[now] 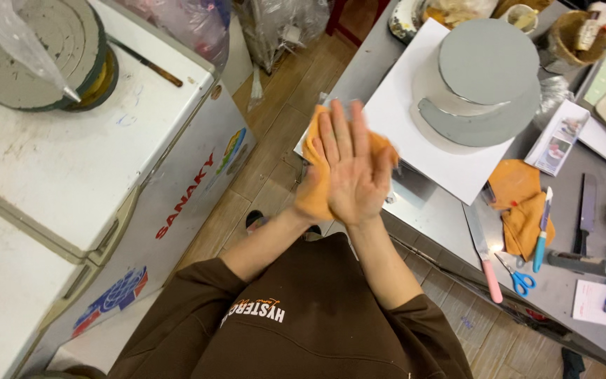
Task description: The person fills a piping bag with white cream from a container using a spatula, and then seals the bag.
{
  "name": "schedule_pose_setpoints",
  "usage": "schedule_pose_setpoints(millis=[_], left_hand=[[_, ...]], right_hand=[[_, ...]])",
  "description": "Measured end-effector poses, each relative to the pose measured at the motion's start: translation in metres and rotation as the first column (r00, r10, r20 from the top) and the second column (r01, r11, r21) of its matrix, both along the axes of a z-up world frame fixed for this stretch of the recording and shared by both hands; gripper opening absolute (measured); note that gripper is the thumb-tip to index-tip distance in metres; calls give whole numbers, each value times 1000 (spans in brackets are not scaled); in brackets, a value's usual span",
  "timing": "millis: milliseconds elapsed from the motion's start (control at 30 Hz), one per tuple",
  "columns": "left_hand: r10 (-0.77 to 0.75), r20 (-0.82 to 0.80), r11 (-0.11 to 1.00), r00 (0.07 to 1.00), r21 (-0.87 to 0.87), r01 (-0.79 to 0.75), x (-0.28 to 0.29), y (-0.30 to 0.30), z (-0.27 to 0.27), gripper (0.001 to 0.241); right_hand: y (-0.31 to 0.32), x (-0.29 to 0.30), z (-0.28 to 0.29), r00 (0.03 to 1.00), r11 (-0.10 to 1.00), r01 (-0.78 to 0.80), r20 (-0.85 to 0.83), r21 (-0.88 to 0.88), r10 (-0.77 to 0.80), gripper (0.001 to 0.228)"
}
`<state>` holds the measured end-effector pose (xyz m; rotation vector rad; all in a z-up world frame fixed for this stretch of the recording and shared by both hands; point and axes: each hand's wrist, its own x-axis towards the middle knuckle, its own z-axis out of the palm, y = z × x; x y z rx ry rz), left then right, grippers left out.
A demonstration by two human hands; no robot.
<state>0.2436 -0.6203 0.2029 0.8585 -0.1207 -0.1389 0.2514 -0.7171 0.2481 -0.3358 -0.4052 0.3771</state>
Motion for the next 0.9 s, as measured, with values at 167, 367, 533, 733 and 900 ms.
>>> schedule_pose_setpoints(millis=[167, 367, 533, 733, 900], left_hand=[[111, -68, 994, 991, -1, -112, 4, 4, -23, 56], [388, -21, 904, 921, 204, -376, 13, 7, -84, 27], [530, 144, 808, 836, 215, -549, 16, 4, -64, 23], [100, 55, 941, 993, -330, -77, 9, 30, 8, 48], [-61, 380, 749, 923, 629, -210, -50, 5, -30, 99]], right_hand=[[-2, -28, -7, 973, 791, 228, 153, -568, -170, 93], [-6, -52, -12, 703, 155, 691, 706, -706, 82, 111], [-9, -70, -8, 720, 59, 670, 667, -740, 190, 120], [-38, -32, -33, 525, 86, 814, 792, -574, 312, 87], [-18, -17, -42, 568, 191, 822, 745, -537, -350, 79]])
